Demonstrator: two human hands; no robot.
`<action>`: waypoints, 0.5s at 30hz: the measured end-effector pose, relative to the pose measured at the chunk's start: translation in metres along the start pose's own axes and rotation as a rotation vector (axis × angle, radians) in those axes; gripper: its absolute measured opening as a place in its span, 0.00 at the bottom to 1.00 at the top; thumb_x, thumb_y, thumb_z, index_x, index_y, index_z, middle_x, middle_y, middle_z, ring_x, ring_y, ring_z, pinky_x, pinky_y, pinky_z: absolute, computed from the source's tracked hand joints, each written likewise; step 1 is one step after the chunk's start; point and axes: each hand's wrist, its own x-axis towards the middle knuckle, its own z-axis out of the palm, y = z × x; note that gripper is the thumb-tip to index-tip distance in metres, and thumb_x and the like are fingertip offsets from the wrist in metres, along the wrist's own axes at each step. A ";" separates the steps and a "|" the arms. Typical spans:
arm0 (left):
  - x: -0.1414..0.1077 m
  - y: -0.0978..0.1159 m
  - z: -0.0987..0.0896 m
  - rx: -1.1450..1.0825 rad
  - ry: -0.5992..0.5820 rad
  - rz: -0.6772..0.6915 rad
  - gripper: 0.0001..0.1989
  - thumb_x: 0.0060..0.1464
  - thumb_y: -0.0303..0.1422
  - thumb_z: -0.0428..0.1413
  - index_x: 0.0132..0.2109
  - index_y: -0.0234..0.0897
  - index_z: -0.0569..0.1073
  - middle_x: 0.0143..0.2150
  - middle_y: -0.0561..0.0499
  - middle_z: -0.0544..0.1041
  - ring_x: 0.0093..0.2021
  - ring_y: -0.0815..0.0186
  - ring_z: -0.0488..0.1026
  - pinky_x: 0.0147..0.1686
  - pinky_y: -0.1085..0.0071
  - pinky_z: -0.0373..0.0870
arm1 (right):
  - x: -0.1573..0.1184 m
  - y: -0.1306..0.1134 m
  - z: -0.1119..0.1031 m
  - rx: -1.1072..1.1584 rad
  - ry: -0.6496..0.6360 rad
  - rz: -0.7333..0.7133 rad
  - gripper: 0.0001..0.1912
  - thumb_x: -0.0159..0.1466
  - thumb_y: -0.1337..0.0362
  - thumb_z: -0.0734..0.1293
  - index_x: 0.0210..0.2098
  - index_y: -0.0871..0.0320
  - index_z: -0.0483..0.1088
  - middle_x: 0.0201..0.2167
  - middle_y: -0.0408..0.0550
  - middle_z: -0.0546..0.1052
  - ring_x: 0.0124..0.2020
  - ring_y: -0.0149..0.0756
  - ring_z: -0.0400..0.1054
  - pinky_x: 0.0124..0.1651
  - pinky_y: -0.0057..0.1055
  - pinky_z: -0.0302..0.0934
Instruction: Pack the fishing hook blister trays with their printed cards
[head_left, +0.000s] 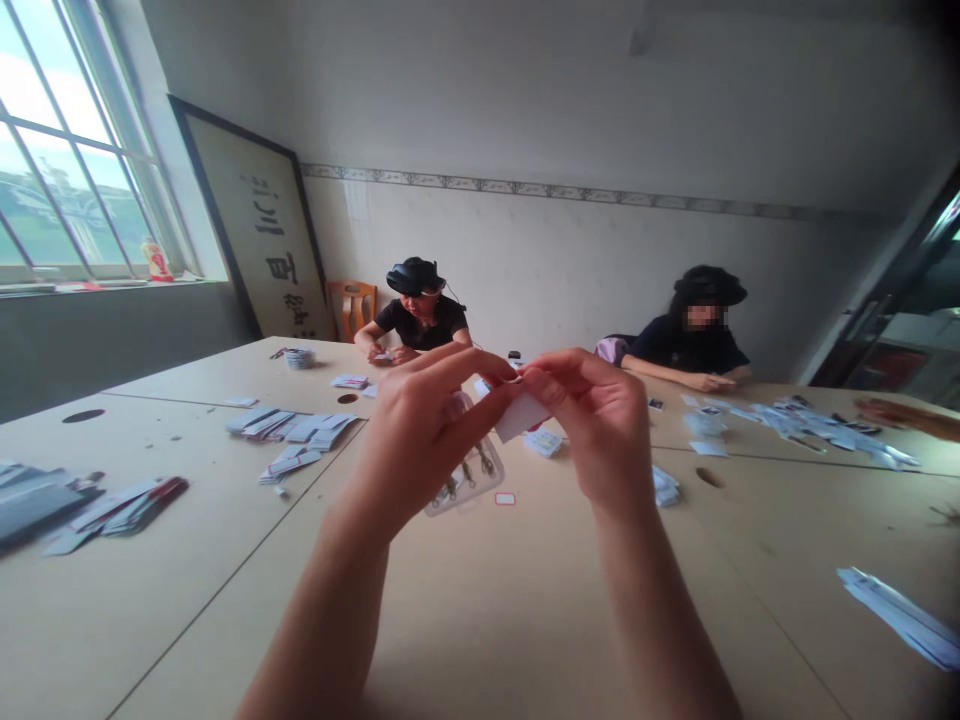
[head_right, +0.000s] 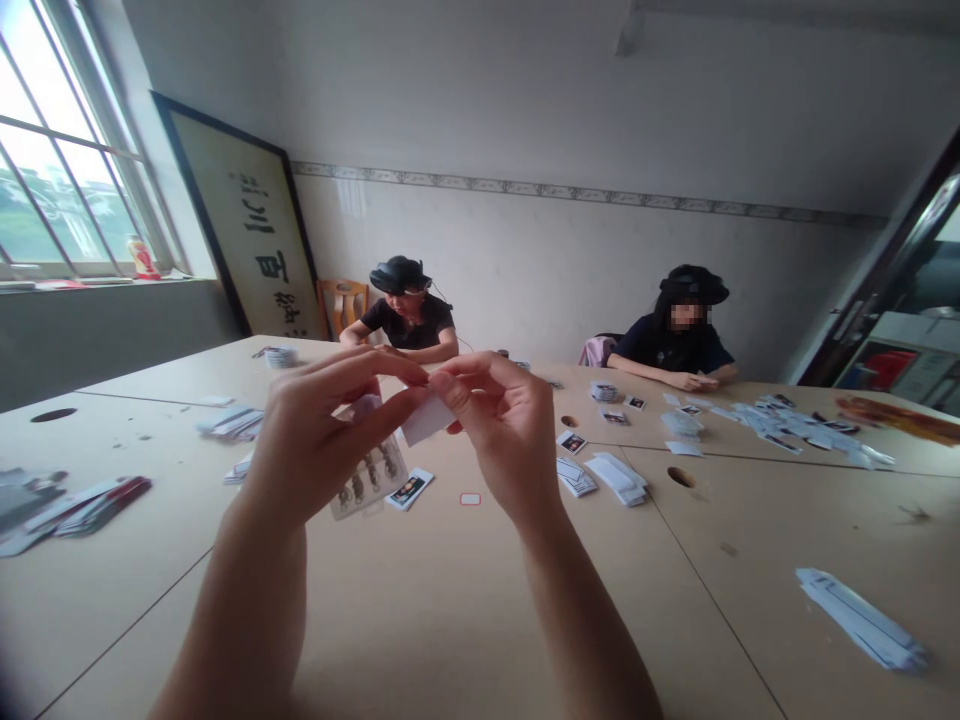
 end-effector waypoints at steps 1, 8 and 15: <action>0.000 -0.001 0.000 0.002 0.003 0.007 0.03 0.61 0.31 0.60 0.39 0.36 0.78 0.31 0.55 0.75 0.26 0.75 0.63 0.29 0.74 0.61 | 0.000 0.000 -0.001 0.012 -0.003 0.003 0.07 0.59 0.58 0.76 0.32 0.54 0.78 0.26 0.41 0.79 0.25 0.28 0.72 0.25 0.22 0.68; 0.001 -0.004 0.000 -0.022 0.004 0.048 0.05 0.61 0.31 0.60 0.43 0.36 0.79 0.36 0.51 0.76 0.33 0.71 0.68 0.34 0.72 0.64 | 0.002 0.000 -0.001 -0.032 0.020 -0.021 0.08 0.61 0.57 0.73 0.30 0.54 0.78 0.24 0.41 0.78 0.25 0.27 0.70 0.27 0.22 0.67; 0.000 -0.005 0.000 -0.105 -0.012 -0.027 0.08 0.61 0.35 0.60 0.45 0.39 0.79 0.41 0.49 0.75 0.37 0.69 0.71 0.33 0.72 0.66 | 0.001 0.000 -0.001 -0.065 0.067 -0.061 0.05 0.60 0.60 0.73 0.30 0.54 0.78 0.26 0.41 0.79 0.25 0.28 0.69 0.27 0.24 0.65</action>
